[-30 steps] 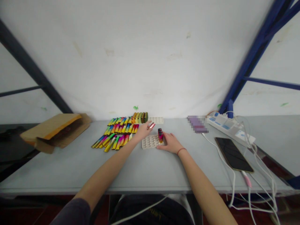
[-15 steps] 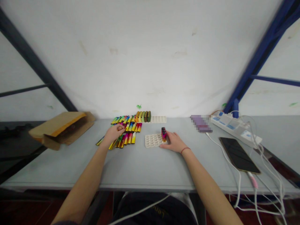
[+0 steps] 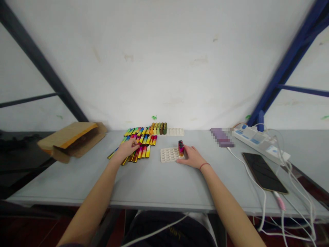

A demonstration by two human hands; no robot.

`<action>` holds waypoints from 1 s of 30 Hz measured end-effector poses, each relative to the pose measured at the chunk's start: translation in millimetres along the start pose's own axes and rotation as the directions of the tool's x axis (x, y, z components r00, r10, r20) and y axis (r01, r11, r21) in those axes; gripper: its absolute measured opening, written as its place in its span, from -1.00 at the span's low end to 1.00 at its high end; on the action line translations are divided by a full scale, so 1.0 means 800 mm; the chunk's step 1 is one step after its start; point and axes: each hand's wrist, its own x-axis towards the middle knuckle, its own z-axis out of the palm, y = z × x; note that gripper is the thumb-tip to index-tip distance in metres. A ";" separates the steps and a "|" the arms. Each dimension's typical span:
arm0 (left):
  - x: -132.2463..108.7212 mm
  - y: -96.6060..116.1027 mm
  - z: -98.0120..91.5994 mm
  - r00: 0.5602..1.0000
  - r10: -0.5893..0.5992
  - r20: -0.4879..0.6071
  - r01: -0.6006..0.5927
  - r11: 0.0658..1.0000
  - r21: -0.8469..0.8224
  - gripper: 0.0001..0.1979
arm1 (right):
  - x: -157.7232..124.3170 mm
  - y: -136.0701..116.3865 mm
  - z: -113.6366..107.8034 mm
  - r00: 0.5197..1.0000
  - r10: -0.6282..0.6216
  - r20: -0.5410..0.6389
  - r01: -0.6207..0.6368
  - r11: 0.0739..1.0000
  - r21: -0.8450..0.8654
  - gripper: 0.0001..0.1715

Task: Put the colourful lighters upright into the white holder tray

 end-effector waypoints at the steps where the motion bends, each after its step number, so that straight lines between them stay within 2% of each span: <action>1: -0.002 0.000 -0.001 1.000 -0.005 -0.008 0.005 1.000 0.008 -0.79 | 0.000 0.000 0.000 1.000 -0.001 0.001 0.001 1.000 -0.002 -0.47; 6: -0.013 -0.006 0.005 0.999 0.047 0.001 -0.047 0.998 0.043 -0.75 | 0.000 0.000 0.000 1.000 0.000 0.018 0.000 1.000 -0.017 -0.45; 12: -0.038 -0.036 0.012 0.975 0.158 -0.154 -0.133 0.978 0.159 -0.59 | 0.000 -0.001 -0.001 1.000 -0.011 0.002 0.011 1.000 0.003 -0.45; 15: -0.058 -0.056 0.014 0.970 0.242 -0.039 -0.235 0.963 0.128 -0.43 | 0.000 -0.001 -0.001 1.000 -0.009 0.008 0.009 1.000 -0.001 -0.45; 18: -0.066 -0.064 0.019 0.959 0.277 0.055 -0.282 0.955 0.098 -0.30 | 0.000 0.000 0.000 1.000 -0.009 0.005 0.009 1.000 -0.010 -0.46; 26: -0.028 -0.055 0.029 0.919 0.383 -0.090 -0.375 0.922 0.100 -0.62 | 0.000 0.000 -0.001 1.000 0.006 0.021 -0.005 1.000 -0.025 -0.49; 28: -0.026 -0.048 0.028 0.896 0.413 -0.165 -0.402 0.911 0.095 -0.62 | 0.000 0.000 -0.001 1.000 0.004 0.019 -0.004 1.000 -0.021 -0.48; 30: -0.030 -0.028 0.029 0.865 0.439 -0.244 -0.441 0.896 0.049 -0.55 | 0.000 0.000 -0.001 1.000 -0.002 0.017 0.002 1.000 -0.012 -0.47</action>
